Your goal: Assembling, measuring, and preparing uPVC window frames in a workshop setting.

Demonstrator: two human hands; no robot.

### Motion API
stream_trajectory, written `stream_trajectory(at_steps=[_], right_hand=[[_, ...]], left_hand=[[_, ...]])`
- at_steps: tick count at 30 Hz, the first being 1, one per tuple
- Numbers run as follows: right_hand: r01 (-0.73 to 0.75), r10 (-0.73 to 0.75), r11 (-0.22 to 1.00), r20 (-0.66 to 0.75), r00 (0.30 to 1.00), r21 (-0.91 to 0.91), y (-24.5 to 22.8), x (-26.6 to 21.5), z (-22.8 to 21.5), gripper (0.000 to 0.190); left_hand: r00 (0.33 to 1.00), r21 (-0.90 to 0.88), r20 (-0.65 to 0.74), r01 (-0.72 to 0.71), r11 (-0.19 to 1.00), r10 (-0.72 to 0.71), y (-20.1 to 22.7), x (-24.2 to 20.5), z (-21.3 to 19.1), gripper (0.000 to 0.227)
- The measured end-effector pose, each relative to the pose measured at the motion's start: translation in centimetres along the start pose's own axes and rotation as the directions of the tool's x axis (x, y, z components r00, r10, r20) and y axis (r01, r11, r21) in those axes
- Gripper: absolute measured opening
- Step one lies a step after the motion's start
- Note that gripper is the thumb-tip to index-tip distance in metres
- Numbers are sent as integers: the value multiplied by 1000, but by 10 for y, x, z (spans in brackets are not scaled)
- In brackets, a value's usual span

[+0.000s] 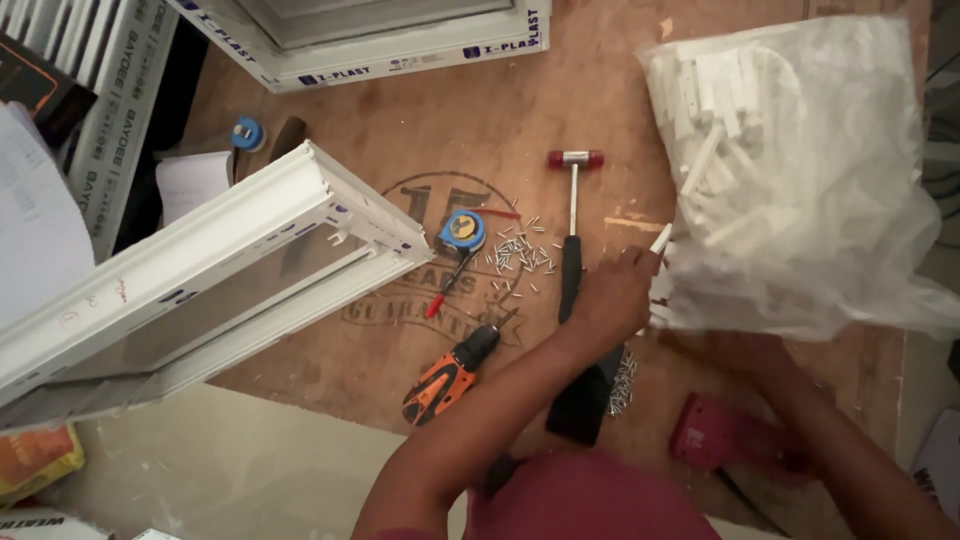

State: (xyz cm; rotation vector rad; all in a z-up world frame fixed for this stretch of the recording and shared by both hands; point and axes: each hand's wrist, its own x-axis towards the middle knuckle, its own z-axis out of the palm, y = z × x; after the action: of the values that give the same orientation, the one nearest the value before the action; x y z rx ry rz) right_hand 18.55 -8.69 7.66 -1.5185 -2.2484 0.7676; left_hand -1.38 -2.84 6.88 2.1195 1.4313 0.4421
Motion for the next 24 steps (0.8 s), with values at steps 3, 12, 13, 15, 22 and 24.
stream_trajectory(at_steps=[3, 12, 13, 15, 22, 24], right_hand=[[2, -2, 1000, -4, 1000, -13, 3, 2, 0, 70], [98, -98, 995, 4, 995, 21, 17, 46, 45, 64], [108, -108, 994, 6, 994, 21, 53, 49, 56, 64], [115, -115, 993, 11, 993, 14, 125, 37, 78, 62], [28, -28, 997, 2, 1000, -72, 133, 0, 56, 58], [11, -11, 996, -8, 1000, -86, 62, 9, 28, 57]], left_hand=[[997, -58, -69, 27, 998, -31, -4, -2, 13, 48], [983, -112, -113, 132, 985, -145, -14, -7, 30, 19], [981, -109, -121, 139, 984, -152, -10, -10, 24, 19], [984, -117, -87, 144, 983, -154, 3, -15, 16, 24], [986, -273, -30, 150, 950, -165, 9, -23, 38, 32], [980, -382, -66, 149, 912, -188, 10, -25, 38, 33]])
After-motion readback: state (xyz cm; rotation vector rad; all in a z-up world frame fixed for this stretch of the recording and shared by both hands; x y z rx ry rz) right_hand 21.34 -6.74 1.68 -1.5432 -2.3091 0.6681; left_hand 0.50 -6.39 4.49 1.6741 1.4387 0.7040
